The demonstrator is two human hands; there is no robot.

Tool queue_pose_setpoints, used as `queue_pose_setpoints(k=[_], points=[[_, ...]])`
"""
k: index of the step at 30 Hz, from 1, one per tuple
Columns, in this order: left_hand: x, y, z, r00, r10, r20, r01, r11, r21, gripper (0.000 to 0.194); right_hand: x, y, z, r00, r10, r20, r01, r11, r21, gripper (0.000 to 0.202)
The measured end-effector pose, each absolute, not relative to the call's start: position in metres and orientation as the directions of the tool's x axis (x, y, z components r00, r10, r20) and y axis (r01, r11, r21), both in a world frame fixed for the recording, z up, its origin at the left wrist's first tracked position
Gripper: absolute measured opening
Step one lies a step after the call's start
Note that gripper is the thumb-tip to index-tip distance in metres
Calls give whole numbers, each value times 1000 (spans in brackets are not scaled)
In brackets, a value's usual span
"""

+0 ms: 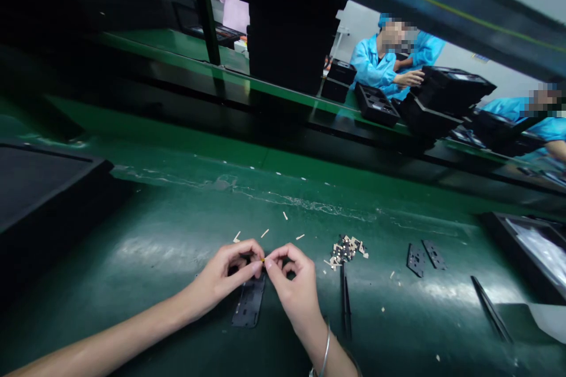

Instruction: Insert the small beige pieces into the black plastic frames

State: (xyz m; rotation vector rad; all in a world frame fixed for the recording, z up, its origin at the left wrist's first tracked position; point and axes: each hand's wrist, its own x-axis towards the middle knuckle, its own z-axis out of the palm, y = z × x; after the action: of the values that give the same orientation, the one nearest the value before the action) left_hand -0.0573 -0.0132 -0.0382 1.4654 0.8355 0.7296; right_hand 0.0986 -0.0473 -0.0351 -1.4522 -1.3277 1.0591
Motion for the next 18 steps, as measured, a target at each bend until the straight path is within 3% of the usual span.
queue_pose_setpoints(k=[5, 9, 13, 18], points=[[-55, -14, -43, 519, 855, -6, 125, -69, 990, 21, 98, -49, -37, 102, 994, 30, 382, -11, -924, 12], [-56, -14, -47, 489, 860, 145, 180, -263, 948, 17, 98, -51, -34, 76, 986, 146, 521, 86, -849, 11], [-58, -14, -50, 497, 813, 303, 211, -452, 867, 17, 98, -52, -30, 51, 974, 222, 562, 156, -812, 12], [-58, -16, -51, 513, 782, 353, 217, -517, 828, 16, 99, -51, -30, 27, 963, 268, 590, 201, -782, 10]])
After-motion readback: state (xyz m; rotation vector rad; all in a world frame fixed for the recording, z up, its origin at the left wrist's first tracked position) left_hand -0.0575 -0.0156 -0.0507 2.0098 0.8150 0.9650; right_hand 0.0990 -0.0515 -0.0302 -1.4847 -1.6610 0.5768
